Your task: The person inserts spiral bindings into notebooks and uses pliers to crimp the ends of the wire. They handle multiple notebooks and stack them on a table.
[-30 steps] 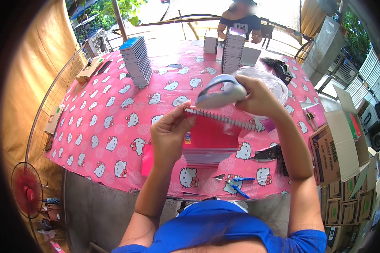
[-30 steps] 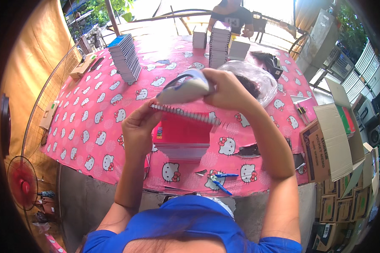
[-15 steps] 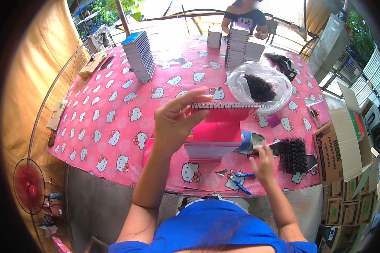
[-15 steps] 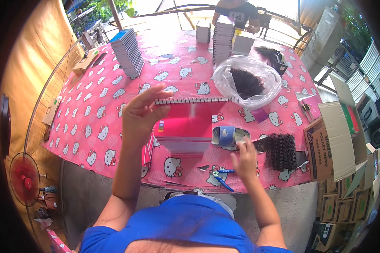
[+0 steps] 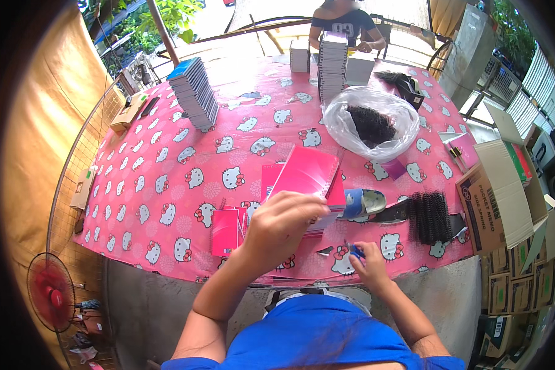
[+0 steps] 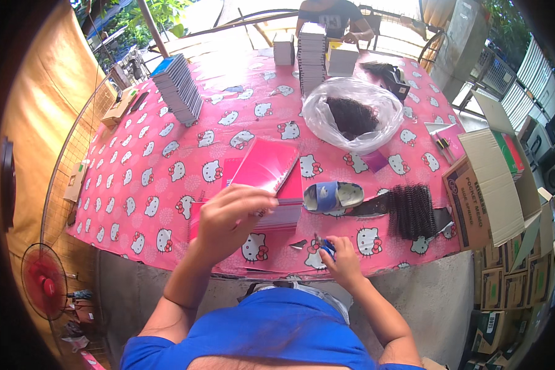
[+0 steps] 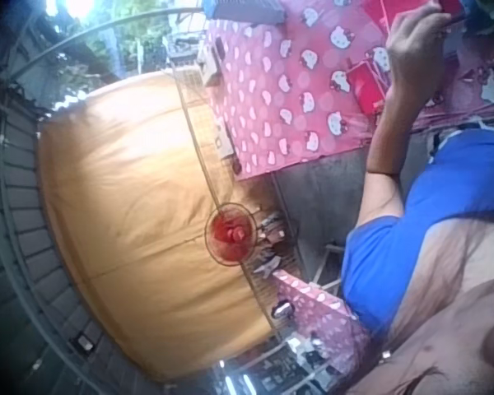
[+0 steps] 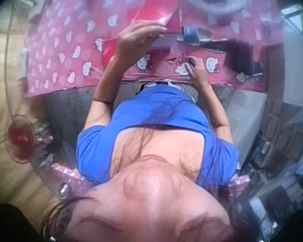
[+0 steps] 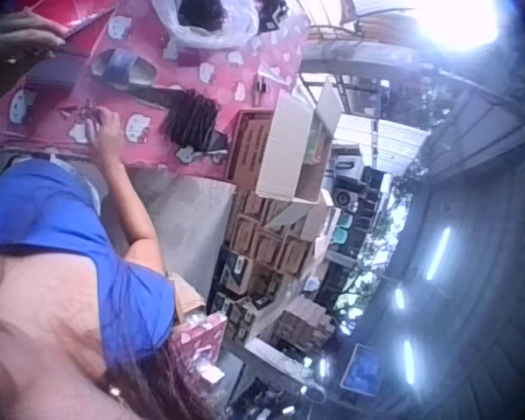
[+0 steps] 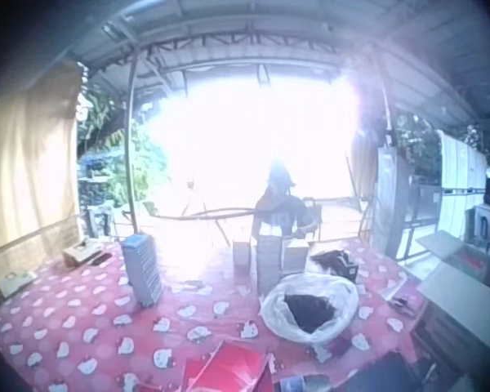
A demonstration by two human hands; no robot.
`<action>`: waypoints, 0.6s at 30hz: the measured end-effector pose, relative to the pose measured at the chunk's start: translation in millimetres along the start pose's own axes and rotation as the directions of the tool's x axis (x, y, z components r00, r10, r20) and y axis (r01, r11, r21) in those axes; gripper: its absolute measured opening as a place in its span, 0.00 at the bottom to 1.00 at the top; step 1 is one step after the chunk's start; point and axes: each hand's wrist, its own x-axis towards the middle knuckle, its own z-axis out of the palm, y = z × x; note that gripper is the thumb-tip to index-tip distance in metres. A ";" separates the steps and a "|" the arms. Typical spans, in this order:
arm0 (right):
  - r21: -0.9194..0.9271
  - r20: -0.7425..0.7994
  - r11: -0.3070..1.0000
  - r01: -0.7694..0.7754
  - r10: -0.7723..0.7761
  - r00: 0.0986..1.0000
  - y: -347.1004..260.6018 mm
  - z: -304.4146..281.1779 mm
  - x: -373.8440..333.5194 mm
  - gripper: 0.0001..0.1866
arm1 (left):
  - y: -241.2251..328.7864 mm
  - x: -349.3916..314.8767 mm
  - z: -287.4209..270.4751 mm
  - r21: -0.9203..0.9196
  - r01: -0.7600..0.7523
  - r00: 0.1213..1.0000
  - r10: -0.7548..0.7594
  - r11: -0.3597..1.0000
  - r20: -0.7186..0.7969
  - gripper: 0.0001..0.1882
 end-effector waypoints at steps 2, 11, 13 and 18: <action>0.215 0.033 0.976 -0.021 0.014 0.999 -55.3 -30.5 5.9 0.21 | 5.3 -15.8 10.5 -0.118 0.188 0.962 -0.207 0.975 -0.178 0.13; 0.045 -0.143 0.857 0.514 -0.504 0.852 -160.2 -87.3 39.1 0.24 | 2.1 -20.8 9.1 -0.169 0.110 0.951 -0.153 0.980 -0.270 0.12; -0.001 -0.147 0.844 0.536 -0.530 0.835 -164.5 -88.1 42.3 0.24 | 3.1 -20.2 6.4 -0.159 0.100 0.965 -0.134 0.982 -0.225 0.12; -0.032 -0.144 0.845 0.534 -0.532 0.834 -167.5 -83.6 44.3 0.23 | 6.8 -19.0 7.2 -0.102 0.075 0.977 -0.093 0.992 -0.194 0.13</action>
